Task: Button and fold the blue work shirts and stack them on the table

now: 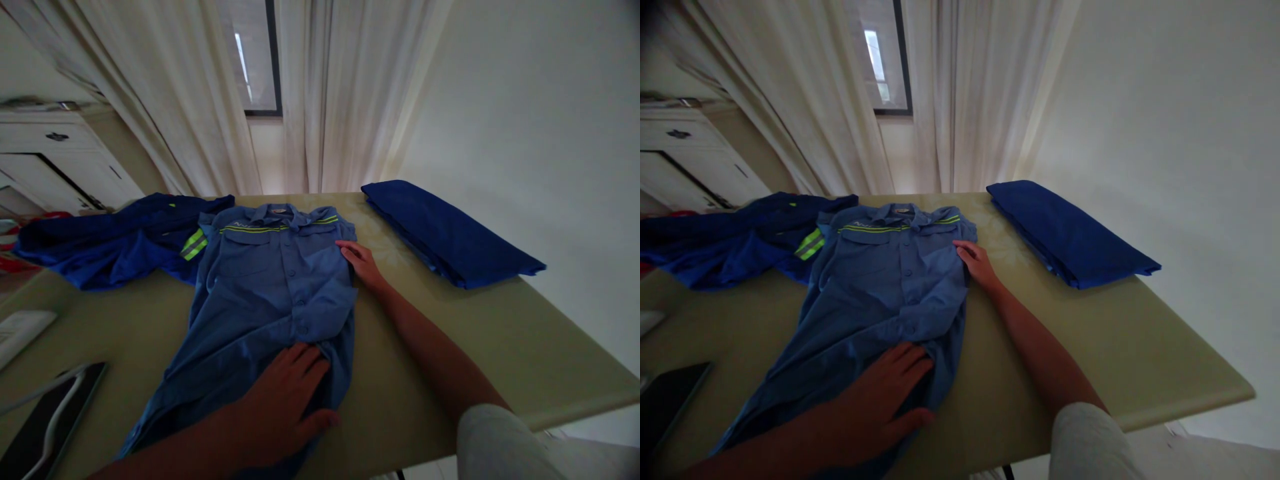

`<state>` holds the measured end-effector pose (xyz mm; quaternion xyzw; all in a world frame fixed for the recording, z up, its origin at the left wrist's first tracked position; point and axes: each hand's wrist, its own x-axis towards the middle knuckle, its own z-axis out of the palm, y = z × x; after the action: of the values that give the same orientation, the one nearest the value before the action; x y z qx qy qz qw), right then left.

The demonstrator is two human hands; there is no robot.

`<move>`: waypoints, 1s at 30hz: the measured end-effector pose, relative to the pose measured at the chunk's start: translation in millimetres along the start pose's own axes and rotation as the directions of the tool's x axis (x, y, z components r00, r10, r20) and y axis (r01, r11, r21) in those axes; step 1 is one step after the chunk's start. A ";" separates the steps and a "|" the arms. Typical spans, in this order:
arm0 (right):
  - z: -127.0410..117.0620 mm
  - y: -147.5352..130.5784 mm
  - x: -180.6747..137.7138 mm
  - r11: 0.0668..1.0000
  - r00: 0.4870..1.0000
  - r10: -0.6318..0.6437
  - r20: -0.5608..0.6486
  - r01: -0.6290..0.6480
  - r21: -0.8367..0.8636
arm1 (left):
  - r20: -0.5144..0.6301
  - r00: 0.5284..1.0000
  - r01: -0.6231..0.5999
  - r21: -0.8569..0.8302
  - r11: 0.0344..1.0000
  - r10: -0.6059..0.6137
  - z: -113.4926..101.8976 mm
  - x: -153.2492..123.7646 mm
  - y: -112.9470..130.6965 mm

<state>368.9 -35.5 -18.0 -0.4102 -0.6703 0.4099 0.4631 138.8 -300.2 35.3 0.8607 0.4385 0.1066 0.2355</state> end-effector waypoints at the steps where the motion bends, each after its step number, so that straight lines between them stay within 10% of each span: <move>1: 0.3 -1.3 0.0 1.000 1.000 -0.010 0.016 0.010 0.013 | -0.007 1.000 -0.024 0.047 0.999 0.024 2.5 3.6 2.0; 4: 0.6 -8.4 -1.2 0.997 0.996 -0.032 0.080 0.026 0.076 | 0.008 0.970 -0.242 0.137 0.961 0.243 6.6 15.4 11.9; 8: -3.4 -17.1 -0.3 0.989 0.984 -0.012 0.179 -0.015 0.146 | 0.111 0.799 -0.599 0.071 0.797 0.591 12.5 30.8 20.7; 15: -25.9 -19.6 16.6 0.995 0.995 0.065 0.075 -0.059 -0.076 | -0.048 0.989 -0.136 0.100 0.986 0.141 40.9 52.9 14.1; 23: -42.5 -38.9 15.0 0.983 0.993 -0.005 0.117 0.026 -0.181 | 0.037 0.754 -0.645 0.227 0.729 0.656 29.8 64.0 43.3; 30: -64.5 -119.2 -16.3 0.896 0.973 -0.082 0.216 0.167 -0.412 | -0.041 0.928 -0.331 0.365 0.870 0.370 7.2 12.7 9.0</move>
<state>414.2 -78.7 103.3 -0.4161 -0.8103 0.2605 0.3201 155.4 -296.7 33.3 0.9469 0.2991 0.1145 0.0300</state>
